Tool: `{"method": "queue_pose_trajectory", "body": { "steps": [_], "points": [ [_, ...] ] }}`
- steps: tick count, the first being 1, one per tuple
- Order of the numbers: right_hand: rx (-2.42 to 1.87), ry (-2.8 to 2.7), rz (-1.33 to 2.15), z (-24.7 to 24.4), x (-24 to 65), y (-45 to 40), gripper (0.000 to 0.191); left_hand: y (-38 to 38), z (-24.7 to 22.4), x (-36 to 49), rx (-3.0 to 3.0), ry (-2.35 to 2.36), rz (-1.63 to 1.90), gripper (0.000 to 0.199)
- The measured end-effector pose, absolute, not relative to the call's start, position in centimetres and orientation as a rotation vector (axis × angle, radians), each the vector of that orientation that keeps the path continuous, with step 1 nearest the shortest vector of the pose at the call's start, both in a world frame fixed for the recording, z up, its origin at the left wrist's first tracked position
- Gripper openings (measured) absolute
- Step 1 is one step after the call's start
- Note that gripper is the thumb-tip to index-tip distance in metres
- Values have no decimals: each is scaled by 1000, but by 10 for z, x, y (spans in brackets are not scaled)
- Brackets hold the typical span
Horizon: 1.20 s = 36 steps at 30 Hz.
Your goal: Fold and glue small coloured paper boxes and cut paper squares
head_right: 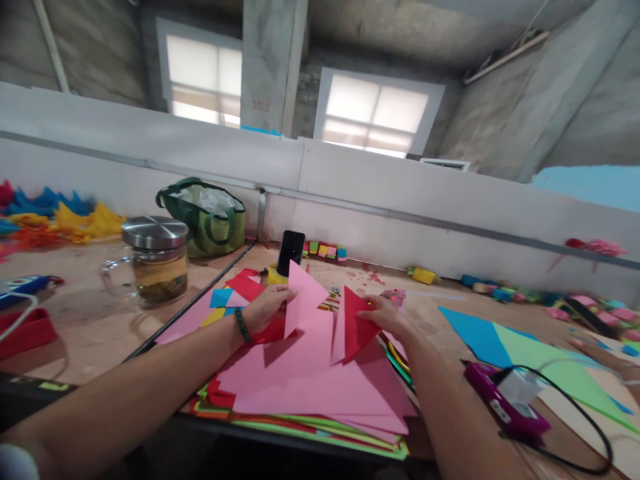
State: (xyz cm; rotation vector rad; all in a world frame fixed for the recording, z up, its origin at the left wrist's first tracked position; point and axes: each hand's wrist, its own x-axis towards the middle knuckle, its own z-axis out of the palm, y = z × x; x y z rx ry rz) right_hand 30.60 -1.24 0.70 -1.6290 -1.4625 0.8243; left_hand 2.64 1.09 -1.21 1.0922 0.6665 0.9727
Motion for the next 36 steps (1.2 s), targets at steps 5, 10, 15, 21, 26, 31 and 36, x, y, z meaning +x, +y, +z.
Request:
{"method": "queue_pose_trajectory", "body": {
  "steps": [5,10,15,21,26,31,36],
  "points": [
    [-1719,-1548,633,40,324,-6,23,10,-14,27,1155,655,935,22],
    [-1589,-1646,565,41,272,-12,27,6,-13,29,1321,639,874,34],
    [-1152,-1573,1049,35,220,-14,56,27,2,5,1533,789,873,51],
    [-1043,-1302,1111,19,243,4,48,71,2,-45,1784,1235,846,48],
    [-1083,-1348,1209,-6,237,3,51,63,-16,-32,1948,1356,580,49],
    [-1070,-1400,1213,-15,224,1,52,58,-12,-26,1993,1322,567,37],
    [-1035,-1425,1196,-13,218,-4,41,53,0,-24,1905,1140,685,24]
  ]
}}
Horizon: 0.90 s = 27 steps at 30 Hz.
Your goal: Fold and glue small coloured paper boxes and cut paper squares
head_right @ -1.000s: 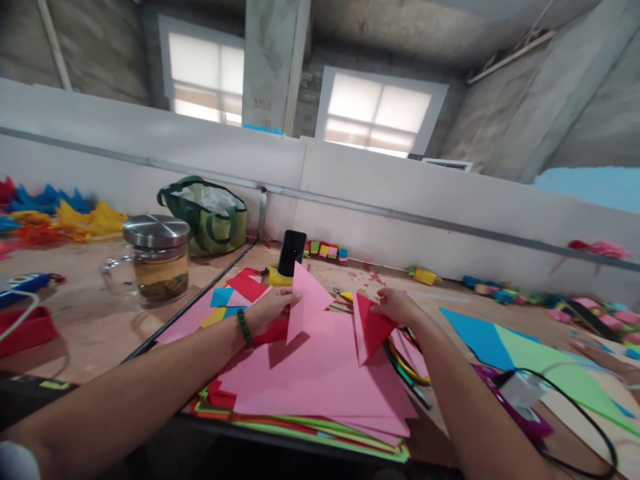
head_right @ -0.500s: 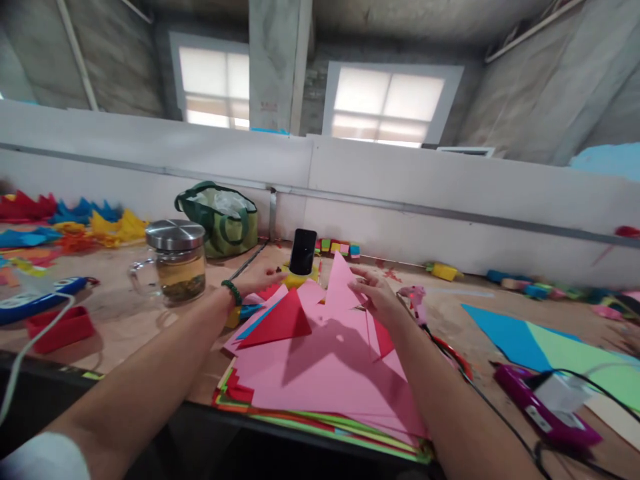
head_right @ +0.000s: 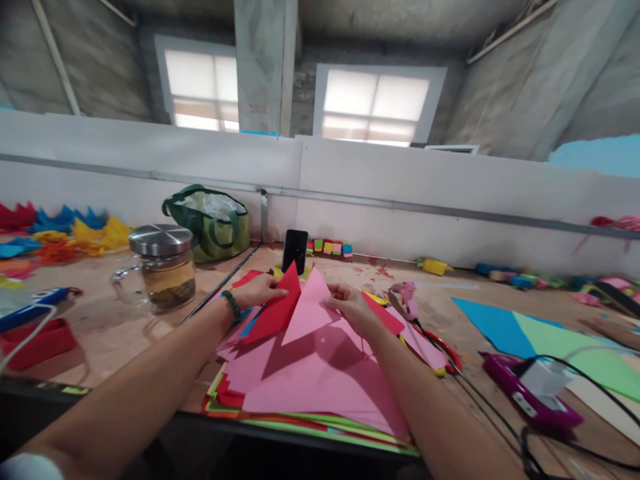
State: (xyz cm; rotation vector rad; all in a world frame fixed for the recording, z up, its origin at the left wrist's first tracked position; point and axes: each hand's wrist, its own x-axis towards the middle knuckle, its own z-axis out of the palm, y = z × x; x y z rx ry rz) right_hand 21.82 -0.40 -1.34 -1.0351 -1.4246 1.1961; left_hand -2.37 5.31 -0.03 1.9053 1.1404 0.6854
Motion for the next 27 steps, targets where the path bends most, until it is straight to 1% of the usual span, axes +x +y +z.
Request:
{"method": "queue_pose_trajectory", "body": {
  "steps": [6,8,12,15,19,23,27],
  "points": [
    [-1034,-1444,1034,-13,201,-11,37,34,-1,-1,1780,872,697,37],
    [-1055,-1449,970,-12,197,-13,35,31,-3,4,1767,828,718,35],
    [-1098,-1470,914,-10,195,-15,30,29,-2,5,1745,816,826,25],
    [-1120,-1467,877,-11,195,-15,25,27,-1,6,1712,843,920,25],
    [-1135,-1440,835,-14,198,-12,28,26,-3,9,1661,874,1043,31],
    [-1127,-1416,870,-14,207,-6,32,33,-6,6,1587,881,1131,37],
    [-1168,-1439,930,-6,225,-3,41,45,-6,-2,1449,869,1201,38]
  ]
}}
